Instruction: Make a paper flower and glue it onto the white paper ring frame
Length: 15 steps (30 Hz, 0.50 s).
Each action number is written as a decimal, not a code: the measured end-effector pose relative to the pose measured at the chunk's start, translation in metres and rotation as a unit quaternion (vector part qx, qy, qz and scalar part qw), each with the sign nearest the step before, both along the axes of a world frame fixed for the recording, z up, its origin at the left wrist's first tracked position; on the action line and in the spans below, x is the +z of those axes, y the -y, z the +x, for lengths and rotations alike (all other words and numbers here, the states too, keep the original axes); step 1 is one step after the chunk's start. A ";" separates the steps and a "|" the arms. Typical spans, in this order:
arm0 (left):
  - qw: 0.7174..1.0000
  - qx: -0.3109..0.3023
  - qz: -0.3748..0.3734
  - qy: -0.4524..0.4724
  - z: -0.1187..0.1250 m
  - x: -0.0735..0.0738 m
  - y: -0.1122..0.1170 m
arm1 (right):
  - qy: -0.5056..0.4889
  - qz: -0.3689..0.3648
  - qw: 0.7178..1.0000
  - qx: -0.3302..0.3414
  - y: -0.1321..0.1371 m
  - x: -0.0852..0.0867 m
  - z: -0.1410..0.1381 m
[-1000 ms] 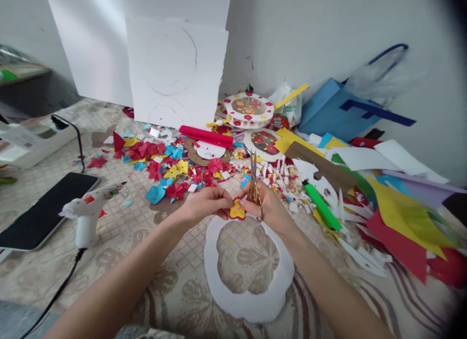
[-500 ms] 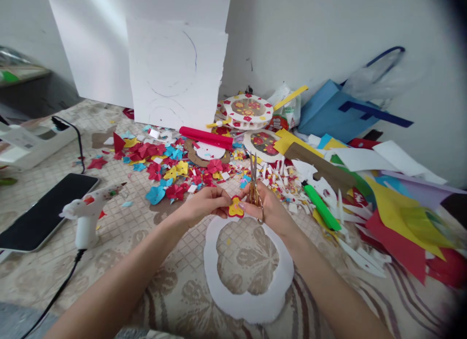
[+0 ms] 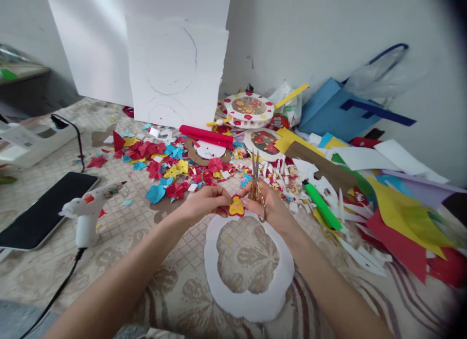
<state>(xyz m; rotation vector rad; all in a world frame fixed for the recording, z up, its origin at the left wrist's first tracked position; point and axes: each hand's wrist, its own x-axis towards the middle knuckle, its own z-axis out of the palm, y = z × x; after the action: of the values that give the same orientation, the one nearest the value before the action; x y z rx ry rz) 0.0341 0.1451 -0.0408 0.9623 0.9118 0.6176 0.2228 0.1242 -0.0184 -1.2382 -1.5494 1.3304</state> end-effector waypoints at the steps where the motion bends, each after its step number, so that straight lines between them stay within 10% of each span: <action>1: 1.000 0.001 0.001 -0.003 0.000 0.000 0.000 | 0.003 -0.001 1.000 0.006 0.001 0.000 0.000; 15: 1.000 -0.009 0.008 -0.017 0.001 0.000 0.002 | 0.007 0.002 1.000 -0.022 0.000 -0.006 -0.001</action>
<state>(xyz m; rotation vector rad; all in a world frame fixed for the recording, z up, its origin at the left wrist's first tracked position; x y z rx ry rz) 0.0351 0.1435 -0.0404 0.9977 0.9284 0.5951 0.2213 0.1240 -0.0249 -1.2743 -1.5260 1.2921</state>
